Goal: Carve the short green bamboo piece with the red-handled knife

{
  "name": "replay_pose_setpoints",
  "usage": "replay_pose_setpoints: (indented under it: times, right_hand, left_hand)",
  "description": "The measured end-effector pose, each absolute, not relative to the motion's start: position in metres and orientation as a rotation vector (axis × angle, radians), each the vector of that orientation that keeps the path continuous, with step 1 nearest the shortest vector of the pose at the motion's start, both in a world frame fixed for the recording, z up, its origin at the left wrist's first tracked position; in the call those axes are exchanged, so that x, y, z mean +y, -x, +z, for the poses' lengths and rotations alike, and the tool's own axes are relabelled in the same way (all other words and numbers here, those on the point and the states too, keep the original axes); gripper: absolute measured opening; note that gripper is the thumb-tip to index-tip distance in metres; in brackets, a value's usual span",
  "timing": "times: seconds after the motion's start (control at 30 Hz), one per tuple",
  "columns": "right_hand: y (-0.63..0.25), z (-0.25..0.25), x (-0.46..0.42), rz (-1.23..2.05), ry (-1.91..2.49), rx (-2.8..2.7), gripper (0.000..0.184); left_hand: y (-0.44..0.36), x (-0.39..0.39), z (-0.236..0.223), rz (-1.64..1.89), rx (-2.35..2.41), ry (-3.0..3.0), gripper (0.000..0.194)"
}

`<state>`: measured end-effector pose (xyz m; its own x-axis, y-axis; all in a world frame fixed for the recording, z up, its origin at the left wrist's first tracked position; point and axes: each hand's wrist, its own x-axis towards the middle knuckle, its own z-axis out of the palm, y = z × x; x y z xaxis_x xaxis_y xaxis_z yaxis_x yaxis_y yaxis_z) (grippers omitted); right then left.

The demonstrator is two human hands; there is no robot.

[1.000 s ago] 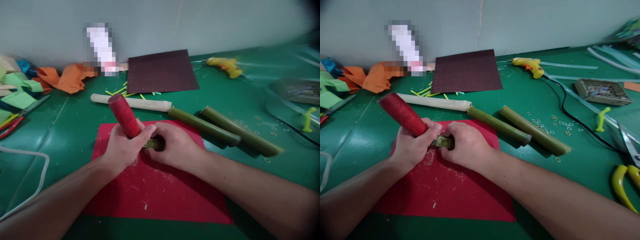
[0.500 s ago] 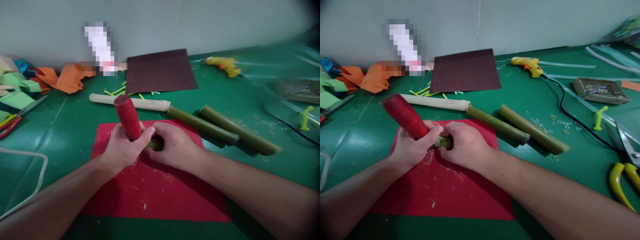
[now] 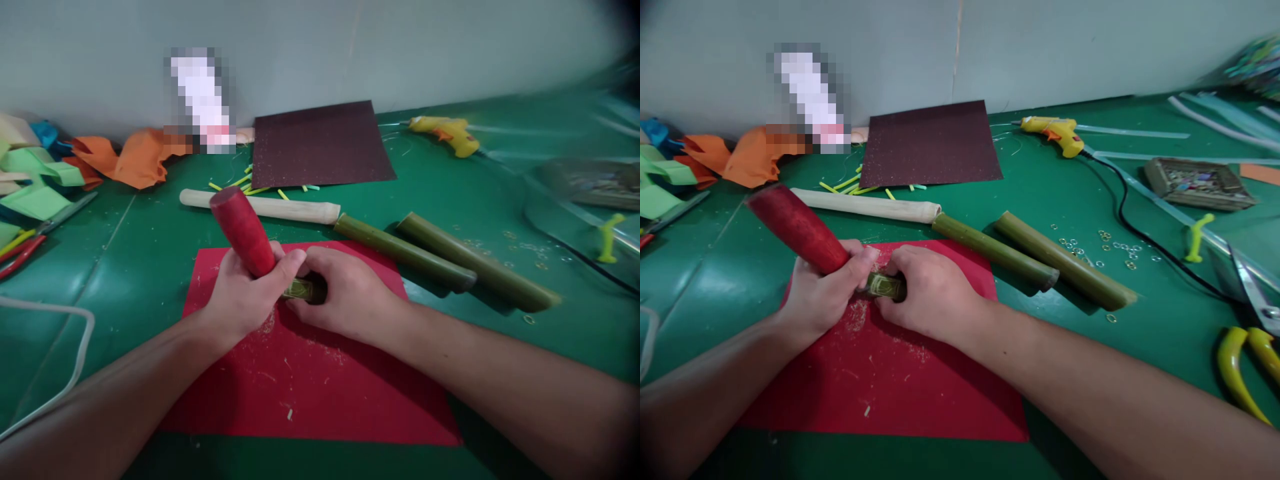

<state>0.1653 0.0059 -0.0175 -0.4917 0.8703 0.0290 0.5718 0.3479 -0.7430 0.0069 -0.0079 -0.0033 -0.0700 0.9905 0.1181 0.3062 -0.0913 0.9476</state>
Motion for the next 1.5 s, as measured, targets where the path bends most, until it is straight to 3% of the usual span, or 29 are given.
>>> replay_pose_setpoints:
  times: [0.5,0.77,1.07,1.33,1.5]
  right_hand:
    - [-0.164,-0.018,0.006,0.888,1.268,-2.195,0.016]
    - [-0.165,-0.018,0.006,0.934,1.282,-2.187,0.02]
    - [-0.165,-0.017,0.006,0.908,1.232,-2.186,0.012]
    - [-0.165,-0.02,0.008,0.88,1.234,-2.192,0.016]
    - [-0.165,-0.02,0.006,0.893,1.268,-2.189,0.018]
  left_hand:
    - [-0.007,-0.007,-0.008,1.224,1.53,-1.432,0.024]
    - [-0.007,-0.007,-0.004,1.201,1.457,-1.44,0.034]
    - [-0.002,-0.01,-0.012,1.082,1.477,-1.55,0.03]
    - [-0.006,-0.009,-0.01,1.289,1.49,-1.441,0.023]
    - [-0.007,-0.007,-0.005,1.307,1.439,-1.371,0.03]
